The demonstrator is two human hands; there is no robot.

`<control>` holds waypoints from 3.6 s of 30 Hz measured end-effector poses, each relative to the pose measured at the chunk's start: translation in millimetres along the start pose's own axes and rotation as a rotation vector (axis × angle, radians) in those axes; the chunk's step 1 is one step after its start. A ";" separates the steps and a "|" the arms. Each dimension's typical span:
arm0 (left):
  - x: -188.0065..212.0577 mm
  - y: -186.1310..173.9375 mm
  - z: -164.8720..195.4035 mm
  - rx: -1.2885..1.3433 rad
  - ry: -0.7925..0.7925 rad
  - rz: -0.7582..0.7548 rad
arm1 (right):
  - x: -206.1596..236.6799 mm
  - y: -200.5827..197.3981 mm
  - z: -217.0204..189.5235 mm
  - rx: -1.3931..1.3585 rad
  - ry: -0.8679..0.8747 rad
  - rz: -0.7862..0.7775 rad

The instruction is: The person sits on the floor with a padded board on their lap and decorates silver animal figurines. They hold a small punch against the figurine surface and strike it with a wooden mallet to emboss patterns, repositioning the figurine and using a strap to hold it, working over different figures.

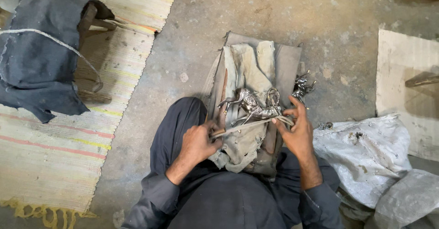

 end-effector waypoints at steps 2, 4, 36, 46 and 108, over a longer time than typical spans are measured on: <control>-1.8 -7.0 0.0 0.038 0.023 0.002 | 8.9 -7.8 -5.8 0.015 -0.026 0.100; -4.3 -15.5 -2.2 0.126 0.056 0.003 | 28.1 -13.0 -9.7 0.034 -0.016 0.208; -7.1 29.3 21.1 0.264 0.202 0.016 | 65.5 64.2 4.3 0.077 0.219 -0.389; 3.9 9.7 20.8 0.266 0.209 -0.195 | 68.0 50.4 -1.1 0.215 0.181 -0.312; -7.0 -1.2 1.3 0.350 0.350 -0.091 | 77.8 59.8 38.7 0.061 0.171 -0.453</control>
Point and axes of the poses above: each hand's wrist, its own x-axis away from the middle knuckle, its own y-axis out of the palm, z = x × y, the point moved 10 cm from there along -x, towards the middle knuckle, and after that the axes turned 10 degrees about y, right-handed, at the moved point
